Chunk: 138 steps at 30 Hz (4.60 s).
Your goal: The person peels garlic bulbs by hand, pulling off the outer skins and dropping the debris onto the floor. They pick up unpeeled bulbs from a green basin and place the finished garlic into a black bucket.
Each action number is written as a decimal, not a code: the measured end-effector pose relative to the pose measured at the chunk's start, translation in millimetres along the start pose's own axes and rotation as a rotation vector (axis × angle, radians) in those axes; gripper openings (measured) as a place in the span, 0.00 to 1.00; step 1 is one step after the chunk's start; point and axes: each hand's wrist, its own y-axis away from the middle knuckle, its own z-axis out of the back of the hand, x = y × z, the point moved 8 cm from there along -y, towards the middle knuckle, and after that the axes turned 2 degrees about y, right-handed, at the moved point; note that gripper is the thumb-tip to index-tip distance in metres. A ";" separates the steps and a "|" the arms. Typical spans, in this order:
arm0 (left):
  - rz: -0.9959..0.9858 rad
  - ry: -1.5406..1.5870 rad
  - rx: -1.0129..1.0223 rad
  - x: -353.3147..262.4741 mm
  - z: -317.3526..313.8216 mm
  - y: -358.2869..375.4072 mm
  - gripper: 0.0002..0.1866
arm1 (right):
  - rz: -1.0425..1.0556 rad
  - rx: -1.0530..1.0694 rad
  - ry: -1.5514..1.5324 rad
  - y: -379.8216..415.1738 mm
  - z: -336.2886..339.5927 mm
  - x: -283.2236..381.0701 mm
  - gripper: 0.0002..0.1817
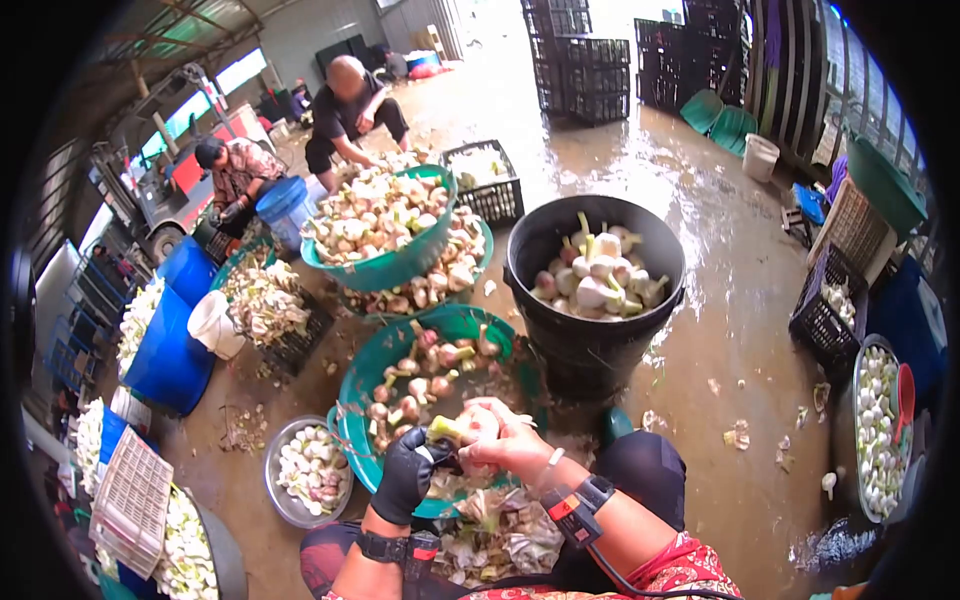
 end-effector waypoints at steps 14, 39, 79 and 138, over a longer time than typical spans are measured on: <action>-0.304 -0.254 -0.209 -26.0 63.0 27.9 0.09 | -0.302 0.579 -0.774 2.2 -97.5 -6.1 0.28; -0.380 -0.028 -0.357 -65.2 96.7 72.9 0.09 | 0.015 0.318 0.016 20.7 -118.7 37.2 0.06; -0.066 0.386 -0.127 -10.4 81.1 -21.9 0.17 | 0.377 0.030 0.432 -74.2 -65.8 9.9 0.32; -0.169 -0.790 -0.179 -35.6 46.3 -18.5 0.11 | -0.398 0.319 -0.285 -49.4 -32.0 -42.8 0.21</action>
